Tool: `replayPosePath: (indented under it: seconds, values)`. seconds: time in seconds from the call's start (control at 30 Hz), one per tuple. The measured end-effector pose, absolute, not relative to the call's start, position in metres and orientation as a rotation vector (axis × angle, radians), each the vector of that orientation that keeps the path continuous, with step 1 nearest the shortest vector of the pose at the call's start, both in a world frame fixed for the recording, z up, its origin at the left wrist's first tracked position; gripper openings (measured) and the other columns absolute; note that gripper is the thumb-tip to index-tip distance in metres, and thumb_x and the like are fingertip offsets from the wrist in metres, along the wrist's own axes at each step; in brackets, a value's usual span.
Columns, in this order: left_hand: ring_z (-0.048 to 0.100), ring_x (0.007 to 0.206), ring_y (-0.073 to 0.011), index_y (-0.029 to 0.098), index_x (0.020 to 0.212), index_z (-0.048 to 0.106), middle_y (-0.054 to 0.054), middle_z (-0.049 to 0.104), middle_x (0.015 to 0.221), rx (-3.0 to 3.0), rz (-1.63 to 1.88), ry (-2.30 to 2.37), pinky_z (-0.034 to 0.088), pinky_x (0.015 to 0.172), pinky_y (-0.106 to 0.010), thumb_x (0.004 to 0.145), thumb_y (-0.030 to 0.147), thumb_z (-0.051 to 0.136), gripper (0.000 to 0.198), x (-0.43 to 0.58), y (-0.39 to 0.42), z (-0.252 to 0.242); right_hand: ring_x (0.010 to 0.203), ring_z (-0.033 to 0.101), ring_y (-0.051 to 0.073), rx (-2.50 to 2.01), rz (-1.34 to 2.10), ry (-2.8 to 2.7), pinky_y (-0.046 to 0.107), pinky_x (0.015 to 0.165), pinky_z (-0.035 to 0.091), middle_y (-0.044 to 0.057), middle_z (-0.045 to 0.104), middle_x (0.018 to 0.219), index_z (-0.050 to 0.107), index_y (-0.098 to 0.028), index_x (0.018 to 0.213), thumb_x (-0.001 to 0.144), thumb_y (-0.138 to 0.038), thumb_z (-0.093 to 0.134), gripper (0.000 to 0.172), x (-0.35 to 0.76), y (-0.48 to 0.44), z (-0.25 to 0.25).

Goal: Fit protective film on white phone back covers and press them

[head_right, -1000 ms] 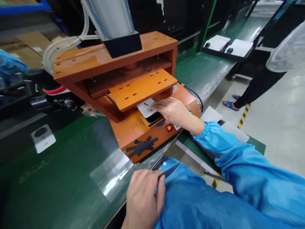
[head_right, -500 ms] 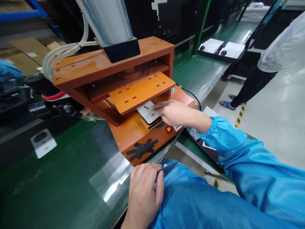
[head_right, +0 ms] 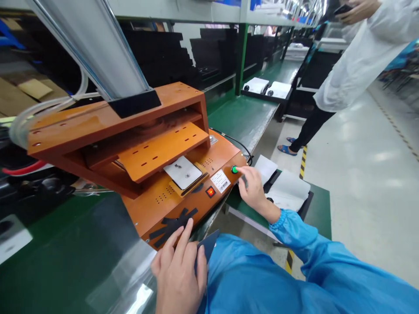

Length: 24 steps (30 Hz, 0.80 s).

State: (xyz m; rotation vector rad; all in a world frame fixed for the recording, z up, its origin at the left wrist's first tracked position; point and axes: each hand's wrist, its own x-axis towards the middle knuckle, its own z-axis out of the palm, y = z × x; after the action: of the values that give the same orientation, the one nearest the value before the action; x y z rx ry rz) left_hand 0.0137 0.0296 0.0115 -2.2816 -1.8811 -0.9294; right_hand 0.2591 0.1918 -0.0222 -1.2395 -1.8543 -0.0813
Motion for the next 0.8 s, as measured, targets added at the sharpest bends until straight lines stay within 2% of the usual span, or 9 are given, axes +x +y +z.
replayPosePath:
  seconds: [0.2,0.43,0.8]
  values:
    - [0.057,0.129,-0.0315,0.021,0.083,0.06,-0.008,0.059,0.148,-2.172,-0.805,-1.858,0.034,0.097,-0.047,0.092,0.021,0.06,0.01,0.009,0.02,-0.002,0.114,0.059,0.03,-1.276,-0.214,-2.024,0.047,0.094,0.047,0.014,0.06,0.126,0.046,-0.023,0.149,0.093,-0.019,0.052,0.057,0.278,0.192,-0.041]
    - [0.055,0.132,-0.0346,0.021,0.085,0.059,-0.015,0.053,0.152,-2.188,-0.722,-1.78,0.038,0.094,-0.048,0.092,0.019,0.059,0.006,0.005,0.017,-0.01,0.115,0.058,0.03,-1.246,-0.21,-2.048,0.05,0.096,0.049,0.013,0.06,0.126,0.047,-0.027,0.15,0.094,-0.015,0.049,0.058,0.287,0.205,-0.045]
    - [0.054,0.132,-0.0331,0.02,0.081,0.054,-0.012,0.05,0.155,-2.177,-0.642,-1.851,0.035,0.094,-0.049,0.091,0.016,0.06,0.012,0.005,0.019,-0.011,0.11,0.057,0.028,-1.265,-0.225,-2.106,0.049,0.094,0.051,0.013,0.06,0.12,0.053,-0.027,0.146,0.092,-0.007,0.04,0.059,0.291,0.21,-0.041]
